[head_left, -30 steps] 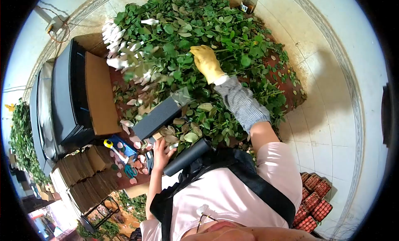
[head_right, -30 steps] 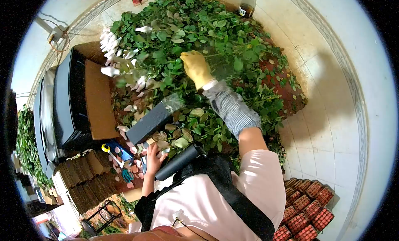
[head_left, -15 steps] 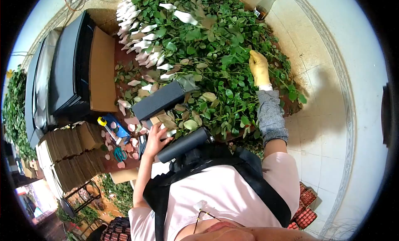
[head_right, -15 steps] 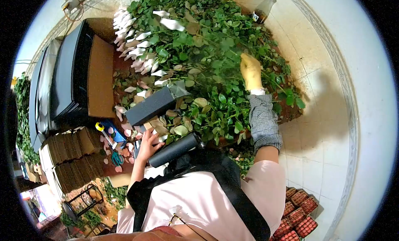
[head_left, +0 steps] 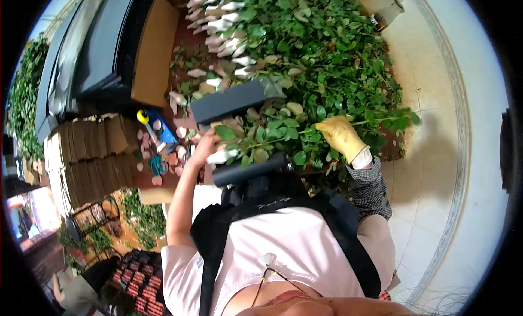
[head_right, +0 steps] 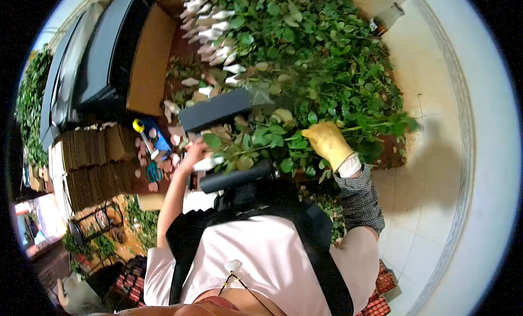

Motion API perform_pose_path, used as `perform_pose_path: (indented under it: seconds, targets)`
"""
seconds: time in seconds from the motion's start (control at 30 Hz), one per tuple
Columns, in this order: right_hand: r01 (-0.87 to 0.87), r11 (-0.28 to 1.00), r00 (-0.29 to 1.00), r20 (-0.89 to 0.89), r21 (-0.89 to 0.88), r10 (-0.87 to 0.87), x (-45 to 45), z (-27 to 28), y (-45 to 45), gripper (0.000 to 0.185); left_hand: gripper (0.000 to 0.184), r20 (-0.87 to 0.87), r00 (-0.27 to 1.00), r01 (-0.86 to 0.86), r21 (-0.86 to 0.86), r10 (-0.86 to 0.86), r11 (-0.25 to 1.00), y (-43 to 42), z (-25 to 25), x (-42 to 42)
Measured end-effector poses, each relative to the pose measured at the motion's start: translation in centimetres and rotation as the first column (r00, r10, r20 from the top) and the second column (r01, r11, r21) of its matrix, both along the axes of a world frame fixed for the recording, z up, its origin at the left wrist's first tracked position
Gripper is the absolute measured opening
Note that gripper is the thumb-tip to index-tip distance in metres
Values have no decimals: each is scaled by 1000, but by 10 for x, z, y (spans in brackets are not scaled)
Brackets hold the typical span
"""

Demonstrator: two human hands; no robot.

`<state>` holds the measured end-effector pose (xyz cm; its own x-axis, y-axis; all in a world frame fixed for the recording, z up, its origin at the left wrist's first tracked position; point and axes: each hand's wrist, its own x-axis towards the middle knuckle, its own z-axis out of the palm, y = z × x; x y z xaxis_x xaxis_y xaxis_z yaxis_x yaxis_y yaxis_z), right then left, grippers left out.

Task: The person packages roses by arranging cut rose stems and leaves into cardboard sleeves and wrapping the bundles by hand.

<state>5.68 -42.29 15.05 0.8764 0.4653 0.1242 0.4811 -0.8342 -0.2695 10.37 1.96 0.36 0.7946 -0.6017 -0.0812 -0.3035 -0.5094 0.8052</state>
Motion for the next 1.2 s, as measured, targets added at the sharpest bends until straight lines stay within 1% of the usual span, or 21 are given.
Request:
perform_pose_path:
  seconds: [0.07,0.13,0.33,0.4,0.43,0.47,0.53,0.57,0.6,0.67,0.73,0.8,0.87,0.9,0.93,0.97,1.0,1.07,1.13,1.17,1.2]
  targets:
    - [38,973,998,-31,-228,-46,-18,-20,-6,13,32,112,994,17,-28,-14,999,-13,31,-1]
    - [97,913,990,-60,-395,-131,-34,-28,2,13,34,109,992,51,80,-60,995,-18,37,0]
    - [350,913,934,158,-210,-322,-53,-87,21,19,48,250,967,-74,117,43,990,-25,27,-30]
    - [300,949,949,131,-98,-287,-59,-118,18,21,55,293,956,-46,98,15,994,-28,36,-33]
    - [357,918,930,30,173,-367,-65,-124,17,28,58,259,966,-34,134,-2,990,-29,45,-33]
    - [364,914,926,38,178,-376,-64,-128,7,28,60,270,962,-7,151,-34,989,-26,44,-29]
    - [266,964,906,-344,9,-247,-45,-95,-4,36,59,292,949,39,260,-117,965,-23,57,-22]
    - [287,957,765,-594,-31,-249,-33,-62,-7,42,59,301,945,45,262,-126,964,-21,57,-17]
    - [201,979,722,-672,-24,-164,-23,-49,-21,53,59,306,937,62,324,-167,944,-19,55,-12]
    - [198,976,631,-750,-93,-200,12,-12,-23,64,60,326,920,86,377,-219,922,-18,54,-6]
    - [273,962,696,-687,-19,-211,39,2,-22,64,60,343,918,78,333,-198,940,-21,53,-6]
    - [145,948,434,-843,-283,-319,67,-13,-18,60,54,303,931,74,390,-204,918,-23,64,-17]
    - [103,913,580,-722,-394,-377,45,-33,-1,38,49,332,926,58,347,-180,936,-17,65,-27]
    - [105,862,482,-733,-496,-480,41,-62,3,34,43,328,938,18,278,-112,960,-14,60,-31]
    - [71,831,552,-672,-552,-494,26,-58,10,33,39,284,958,-23,183,-30,983,-11,57,-33]
    - [158,816,561,-629,-556,-538,12,-30,19,31,38,283,959,-36,168,-13,985,-9,48,-33]
    - [255,799,590,-566,-545,-575,-3,-47,19,30,36,273,962,-45,157,1,987,-6,41,-36]
    - [377,794,641,-484,-477,-596,-21,-74,19,34,36,291,957,-61,226,-8,972,-12,45,-39]
    - [367,860,834,-285,-354,-473,-38,-87,21,46,37,318,948,-95,244,13,965,-21,46,-36]
    - [309,875,853,-298,-373,-429,-42,-92,18,58,38,315,949,-104,227,29,968,-22,45,-36]
    - [238,924,851,-394,-300,-347,-44,-84,7,57,39,310,950,-116,208,47,971,-24,44,-36]
